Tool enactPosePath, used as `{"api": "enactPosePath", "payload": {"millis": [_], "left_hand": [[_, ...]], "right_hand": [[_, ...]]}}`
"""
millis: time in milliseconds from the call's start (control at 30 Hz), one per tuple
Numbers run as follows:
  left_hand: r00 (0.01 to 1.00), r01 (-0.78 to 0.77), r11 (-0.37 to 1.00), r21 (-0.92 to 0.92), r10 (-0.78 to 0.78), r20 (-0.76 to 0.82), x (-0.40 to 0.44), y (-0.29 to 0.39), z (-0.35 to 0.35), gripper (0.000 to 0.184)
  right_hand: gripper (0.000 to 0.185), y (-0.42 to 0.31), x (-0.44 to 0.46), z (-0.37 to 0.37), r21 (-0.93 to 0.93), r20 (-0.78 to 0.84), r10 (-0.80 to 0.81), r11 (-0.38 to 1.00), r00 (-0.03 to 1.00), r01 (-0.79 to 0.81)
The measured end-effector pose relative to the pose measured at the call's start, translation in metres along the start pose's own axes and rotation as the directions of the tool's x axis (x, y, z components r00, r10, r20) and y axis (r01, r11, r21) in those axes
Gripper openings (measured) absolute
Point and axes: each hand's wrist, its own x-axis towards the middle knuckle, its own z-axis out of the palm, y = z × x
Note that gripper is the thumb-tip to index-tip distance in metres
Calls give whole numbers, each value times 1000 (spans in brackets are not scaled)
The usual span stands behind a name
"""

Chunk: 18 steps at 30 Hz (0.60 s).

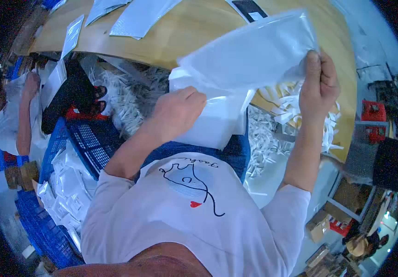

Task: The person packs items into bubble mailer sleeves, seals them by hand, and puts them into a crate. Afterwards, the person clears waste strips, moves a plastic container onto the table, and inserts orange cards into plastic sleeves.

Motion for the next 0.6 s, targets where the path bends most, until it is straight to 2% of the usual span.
{"api": "enactPosePath", "payload": {"millis": [67, 133, 200, 233, 300, 367, 400, 433, 467, 533, 567, 600], "left_hand": [[999, 35, 999, -17, -35, 2, -12, 6, -5, 16], [966, -52, 998, -23, 44, -256, -20, 13, -12, 16], [860, -136, 991, -8, 114, -497, -25, 15, -16, 16], [862, -133, 991, -12, 109, -496, -28, 11, -14, 16], [913, -44, 898, -438, -141, -382, -38, -9, -4, 16], [927, 67, 639, -767, -324, -190, -42, -23, 1, 17], [923, 62, 641, -765, -328, -200, -42, -24, -1, 17], [920, 197, 577, -792, -389, -55, -43, -24, -4, 16], [894, 334, 502, -798, -436, 100, -46, -22, -7, 17], [772, 596, 326, -734, -483, 413, -52, -18, -9, 19], [772, 598, 325, -733, -482, 416, -53, -19, -7, 19], [775, 539, 264, -800, -529, 347, -53, -22, -1, 21]], "right_hand": [[20, -6, -4, 1, -21, 75, 16, 1000, 997, -14], [20, -15, -12, -1, 10, 216, 75, 997, 973, -79], [20, -22, -20, -5, 26, 355, 129, 989, 926, -148], [19, -25, -24, -7, 1, 345, 119, 992, 931, -127], [19, -32, -34, -9, -26, 332, 107, 994, 937, -105], [18, -41, -46, -5, 58, 296, 142, 984, 944, -166], [18, -44, -55, -6, 55, 419, 105, 989, 902, -140], [18, -41, -65, -4, 55, 535, 67, 992, 842, -114], [21, -30, -72, 8, 111, 617, -285, 954, 734, 277], [25, -48, -92, 35, -44, 810, -290, 837, 510, 545], [25, -48, -94, 37, -46, 810, -287, 838, 511, 543], [26, -47, -96, 40, -95, 737, -316, 826, 597, 555]]}}
